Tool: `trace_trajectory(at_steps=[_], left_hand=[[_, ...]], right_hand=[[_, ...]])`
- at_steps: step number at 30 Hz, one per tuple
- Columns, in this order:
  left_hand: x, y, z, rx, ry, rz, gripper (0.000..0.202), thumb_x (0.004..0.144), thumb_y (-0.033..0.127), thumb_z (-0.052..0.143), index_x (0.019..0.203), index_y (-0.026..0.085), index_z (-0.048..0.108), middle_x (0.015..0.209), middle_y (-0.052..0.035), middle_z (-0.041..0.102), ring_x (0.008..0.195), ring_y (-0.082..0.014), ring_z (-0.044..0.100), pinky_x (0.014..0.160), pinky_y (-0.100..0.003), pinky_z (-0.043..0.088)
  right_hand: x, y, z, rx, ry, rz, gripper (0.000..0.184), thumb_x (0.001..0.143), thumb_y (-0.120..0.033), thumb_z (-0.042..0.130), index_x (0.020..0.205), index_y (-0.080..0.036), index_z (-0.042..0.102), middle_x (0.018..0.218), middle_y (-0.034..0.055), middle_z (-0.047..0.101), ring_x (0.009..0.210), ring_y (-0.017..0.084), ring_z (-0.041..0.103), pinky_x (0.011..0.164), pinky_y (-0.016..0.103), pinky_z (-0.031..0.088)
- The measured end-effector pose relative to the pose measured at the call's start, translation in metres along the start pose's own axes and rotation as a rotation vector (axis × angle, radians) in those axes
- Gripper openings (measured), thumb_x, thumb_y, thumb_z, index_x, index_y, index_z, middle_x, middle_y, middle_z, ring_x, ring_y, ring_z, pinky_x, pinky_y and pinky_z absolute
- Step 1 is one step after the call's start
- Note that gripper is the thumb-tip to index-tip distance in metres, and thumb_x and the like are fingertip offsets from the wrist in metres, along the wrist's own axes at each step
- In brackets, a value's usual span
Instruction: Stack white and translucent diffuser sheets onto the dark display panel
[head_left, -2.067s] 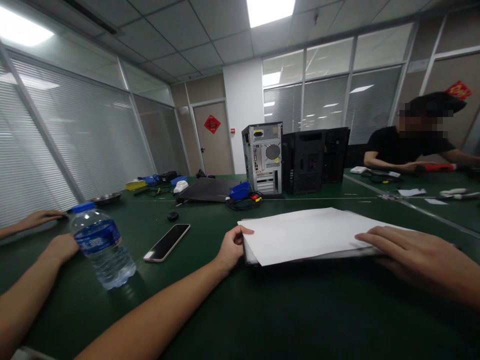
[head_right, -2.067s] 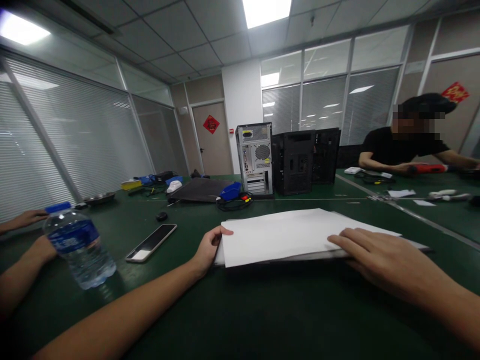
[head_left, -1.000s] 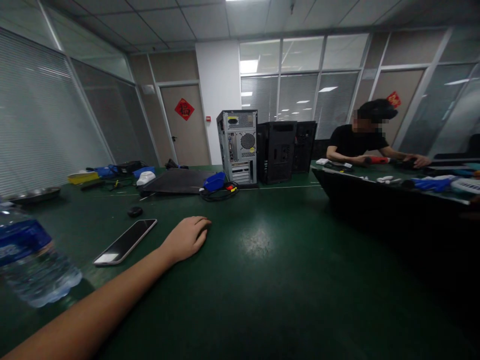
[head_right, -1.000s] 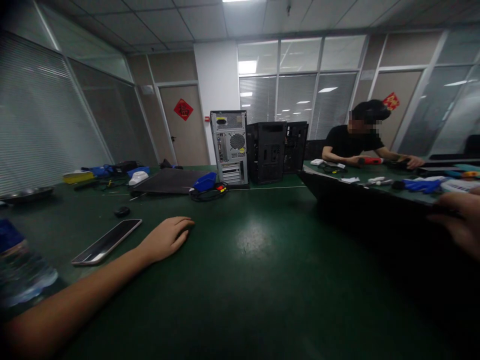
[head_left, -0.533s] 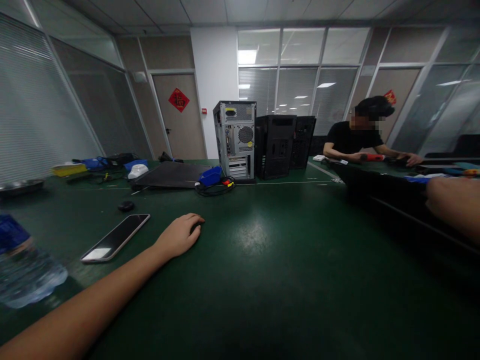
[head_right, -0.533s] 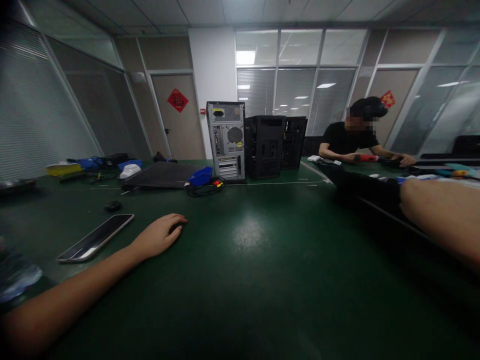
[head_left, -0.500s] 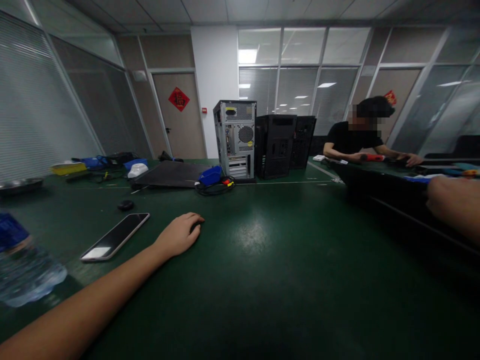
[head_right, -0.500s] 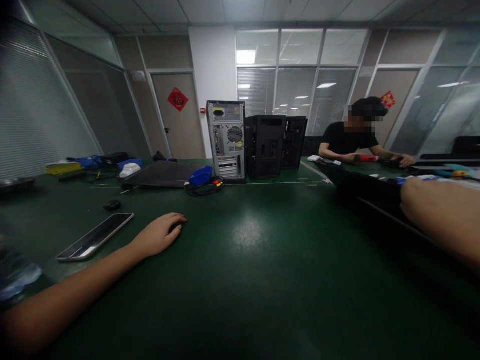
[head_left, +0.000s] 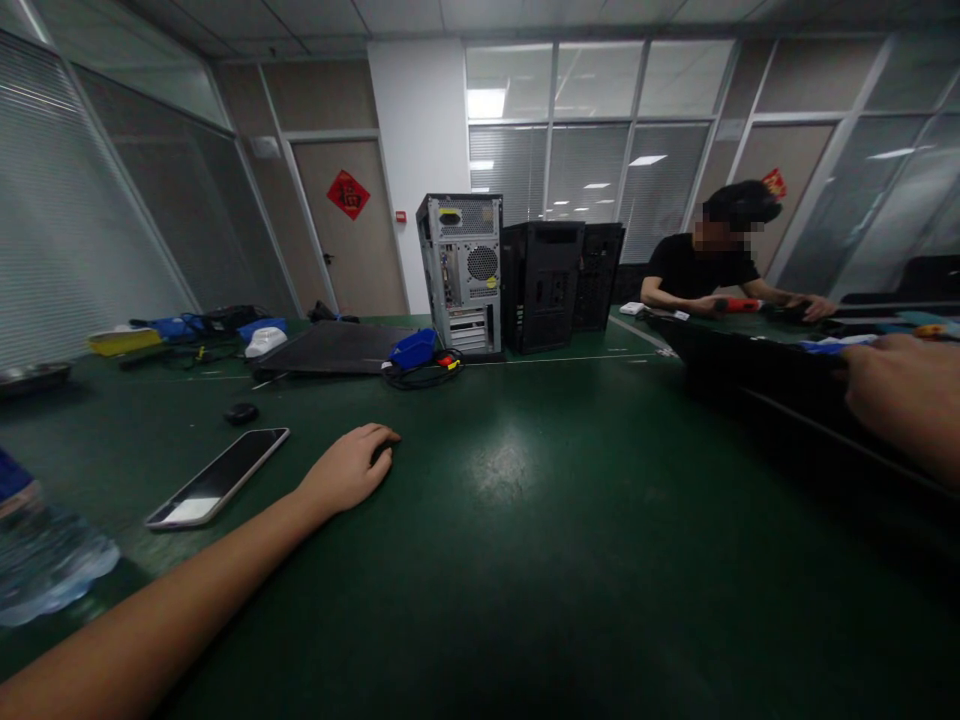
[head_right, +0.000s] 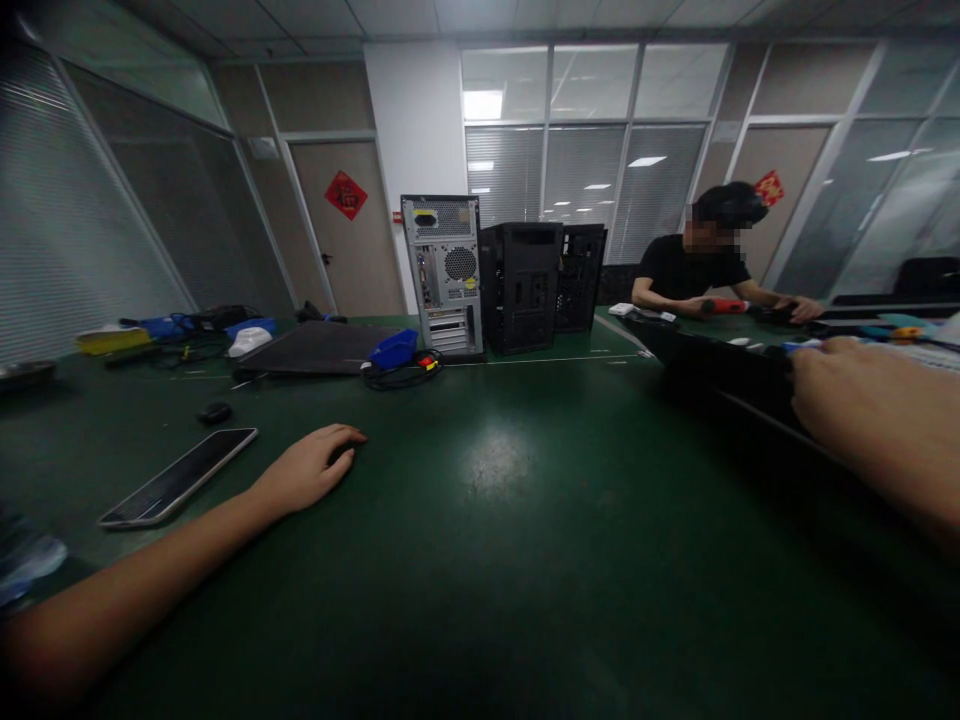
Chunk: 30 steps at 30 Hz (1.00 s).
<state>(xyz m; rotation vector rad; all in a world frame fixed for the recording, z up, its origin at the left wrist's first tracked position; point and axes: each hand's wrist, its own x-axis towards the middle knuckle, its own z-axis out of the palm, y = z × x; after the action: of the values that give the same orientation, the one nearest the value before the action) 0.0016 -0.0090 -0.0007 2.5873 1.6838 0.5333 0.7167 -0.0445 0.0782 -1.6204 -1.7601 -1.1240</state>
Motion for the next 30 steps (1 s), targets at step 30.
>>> trace_trajectory(at_steps=[30], left_hand=[[0.000,-0.001,0.000,0.032,-0.022,0.001,0.043,0.097,0.041,0.040,0.124,0.017,0.064,0.128,-0.0111,0.063,0.119,-0.0277,0.060,0.103,-0.043,0.048]], right_hand=[[0.012,-0.068,-0.056,-0.391,-0.542,0.132,0.036,0.096,-0.031,0.031,0.098,-0.015,0.064,0.102,0.0201,0.058,0.087,0.027,0.055,0.058,0.035,0.029]])
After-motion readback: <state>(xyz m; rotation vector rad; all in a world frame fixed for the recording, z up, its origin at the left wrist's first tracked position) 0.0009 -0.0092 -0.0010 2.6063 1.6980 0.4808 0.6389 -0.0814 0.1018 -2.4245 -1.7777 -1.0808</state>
